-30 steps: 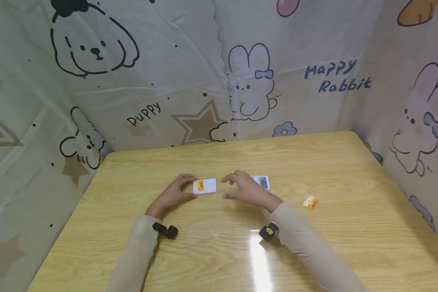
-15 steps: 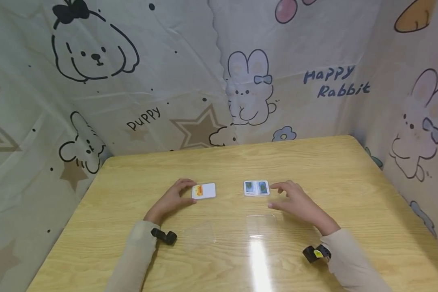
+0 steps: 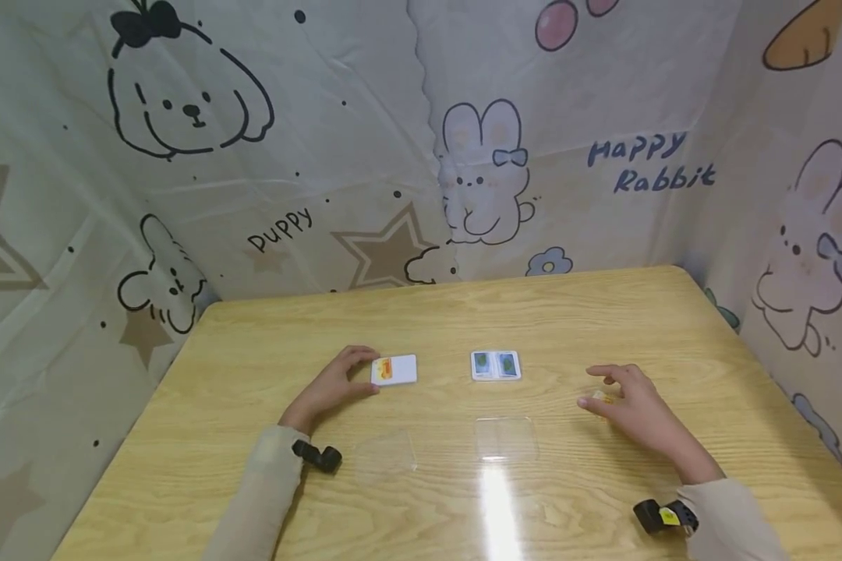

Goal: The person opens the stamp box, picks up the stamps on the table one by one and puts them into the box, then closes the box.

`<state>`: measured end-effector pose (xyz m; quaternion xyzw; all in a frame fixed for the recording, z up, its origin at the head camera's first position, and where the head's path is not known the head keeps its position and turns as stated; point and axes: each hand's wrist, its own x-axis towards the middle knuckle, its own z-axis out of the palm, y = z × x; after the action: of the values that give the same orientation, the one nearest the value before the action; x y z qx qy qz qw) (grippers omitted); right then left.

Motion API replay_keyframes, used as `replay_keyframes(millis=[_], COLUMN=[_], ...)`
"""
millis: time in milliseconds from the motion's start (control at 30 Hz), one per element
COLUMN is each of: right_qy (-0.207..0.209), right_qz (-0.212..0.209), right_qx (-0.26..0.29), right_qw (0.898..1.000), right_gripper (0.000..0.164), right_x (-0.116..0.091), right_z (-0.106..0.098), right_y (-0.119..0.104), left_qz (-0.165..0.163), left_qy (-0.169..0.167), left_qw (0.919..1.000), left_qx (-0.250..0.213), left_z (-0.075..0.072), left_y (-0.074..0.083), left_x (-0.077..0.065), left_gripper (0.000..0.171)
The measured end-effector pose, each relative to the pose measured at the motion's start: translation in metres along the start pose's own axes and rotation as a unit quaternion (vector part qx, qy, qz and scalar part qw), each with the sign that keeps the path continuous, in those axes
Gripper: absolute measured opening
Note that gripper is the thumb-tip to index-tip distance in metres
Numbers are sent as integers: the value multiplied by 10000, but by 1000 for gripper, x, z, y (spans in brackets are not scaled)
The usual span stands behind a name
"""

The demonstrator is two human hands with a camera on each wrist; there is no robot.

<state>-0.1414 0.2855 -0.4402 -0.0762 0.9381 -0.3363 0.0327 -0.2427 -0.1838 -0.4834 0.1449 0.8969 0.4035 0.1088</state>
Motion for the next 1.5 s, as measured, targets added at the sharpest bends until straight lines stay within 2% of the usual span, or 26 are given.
replay_keyframes(millis=[200,467,700,967,1167,1500], right_qy=[-144,-487,-332,-65,68,36], right_qz=[206,325,425,425,332,127], right_qx=[66,-135,-390,-677,-626,-447], right_qw=[9997,9982,9978,9968,9975,9989], right_gripper=[62,71,76,69,57,55], right_x=[-8,-10,-8,-10,-11,-2], right_z=[-2,2,5,11,13,12], right_y=[15,23,22,18,18,10], left_qz=[69,17,140,161,181,47], left_qy=[-26,9,14,18,17,39], left_qw=[9999,10000,9999,9999,9998,10000], left_qx=[86,15,52,45,55,59], left_z=[-1,-1,-1,-1,-2,0], left_y=[1,1,1,2,1,0], left_x=[4,0,-1,-1,1,0], left_gripper=[62,60,60,60,60,59])
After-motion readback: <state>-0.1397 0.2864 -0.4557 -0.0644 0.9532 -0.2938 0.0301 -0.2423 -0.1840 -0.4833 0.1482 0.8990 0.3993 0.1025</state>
